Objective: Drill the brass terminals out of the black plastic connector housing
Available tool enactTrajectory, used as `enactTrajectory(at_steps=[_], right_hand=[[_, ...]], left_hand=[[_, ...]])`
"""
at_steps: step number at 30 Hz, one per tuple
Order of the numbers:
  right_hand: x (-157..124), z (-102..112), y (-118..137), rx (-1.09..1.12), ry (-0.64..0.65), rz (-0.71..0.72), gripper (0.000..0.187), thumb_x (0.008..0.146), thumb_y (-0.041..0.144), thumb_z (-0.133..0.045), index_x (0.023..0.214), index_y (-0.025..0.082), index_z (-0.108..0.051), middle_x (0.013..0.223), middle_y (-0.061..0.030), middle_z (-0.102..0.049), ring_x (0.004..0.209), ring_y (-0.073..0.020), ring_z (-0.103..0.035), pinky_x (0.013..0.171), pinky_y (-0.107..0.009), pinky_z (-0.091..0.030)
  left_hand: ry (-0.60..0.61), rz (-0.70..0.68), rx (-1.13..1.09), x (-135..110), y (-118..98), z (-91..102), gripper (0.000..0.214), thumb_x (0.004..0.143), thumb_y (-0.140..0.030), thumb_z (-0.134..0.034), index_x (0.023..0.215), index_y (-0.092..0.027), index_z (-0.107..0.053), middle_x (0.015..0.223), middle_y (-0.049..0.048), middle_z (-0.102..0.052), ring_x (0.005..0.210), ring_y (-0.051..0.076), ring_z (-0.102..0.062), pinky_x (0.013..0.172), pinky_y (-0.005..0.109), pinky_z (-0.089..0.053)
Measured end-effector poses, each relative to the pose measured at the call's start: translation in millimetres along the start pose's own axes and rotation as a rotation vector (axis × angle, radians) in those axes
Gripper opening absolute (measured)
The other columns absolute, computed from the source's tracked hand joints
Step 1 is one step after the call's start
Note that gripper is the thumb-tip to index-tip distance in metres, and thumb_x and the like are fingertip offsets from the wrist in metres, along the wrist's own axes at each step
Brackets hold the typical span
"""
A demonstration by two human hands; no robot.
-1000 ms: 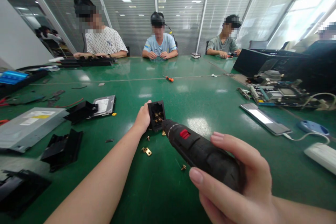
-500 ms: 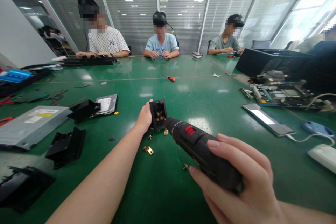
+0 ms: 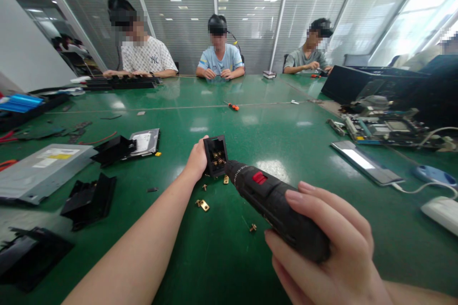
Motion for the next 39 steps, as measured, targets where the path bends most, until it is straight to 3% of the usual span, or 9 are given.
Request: enactTrajectory(at_steps=[9,20,33,39], right_hand=[[2,-1,1,-0.024,-0.001,-0.001,0.032,0.081,0.009,-0.072,0.108,0.026,-0.075,0.126,-0.008,-0.069,0.122,-0.0325,-0.065,0.1,-0.047,-0.059],[-1,1,2,0.045,0.048,0.027,0.032,0.081,0.004,-0.059,0.103,0.023,-0.074,0.134,-0.0084,-0.065,0.129,-0.0329,-0.06,0.111,-0.052,-0.052],[-2,-1,2,0.08,0.093,-0.042,0.04,0.081,-0.005,-0.061,0.106,0.024,-0.071,0.144,-0.0081,-0.059,0.138,-0.0293,-0.053,0.119,-0.05,-0.045],[-1,-3,4,0.064,0.056,0.016,0.034,0.079,0.0,-0.062,0.101,0.024,-0.072,0.141,-0.0073,-0.058,0.132,-0.0329,-0.055,0.116,-0.055,-0.044]], left_hand=[[0.011,0.003,0.027,0,0,-0.4,0.049,0.086,-0.068,-0.052,0.069,-0.022,-0.06,0.063,-0.0017,-0.06,0.069,0.02,-0.057,0.07,0.031,-0.046],[-0.017,0.007,0.017,0,1,1.4,0.051,0.085,-0.069,-0.053,0.074,-0.02,-0.064,0.066,-0.0007,-0.063,0.071,0.021,-0.059,0.074,0.032,-0.047],[0.003,0.001,0.014,1,1,0.8,0.049,0.084,-0.069,-0.055,0.071,-0.022,-0.059,0.062,-0.0022,-0.057,0.067,0.02,-0.056,0.071,0.032,-0.045],[-0.024,-0.005,0.014,3,6,3.6,0.049,0.085,-0.068,-0.053,0.074,-0.022,-0.062,0.065,-0.0011,-0.061,0.069,0.02,-0.056,0.072,0.032,-0.045]])
Point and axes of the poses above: each hand's wrist, its own x-axis towards the middle knuckle, its own z-axis out of the back of the hand, y = z × x, the point moved 7 cm from there along x, towards the middle knuckle
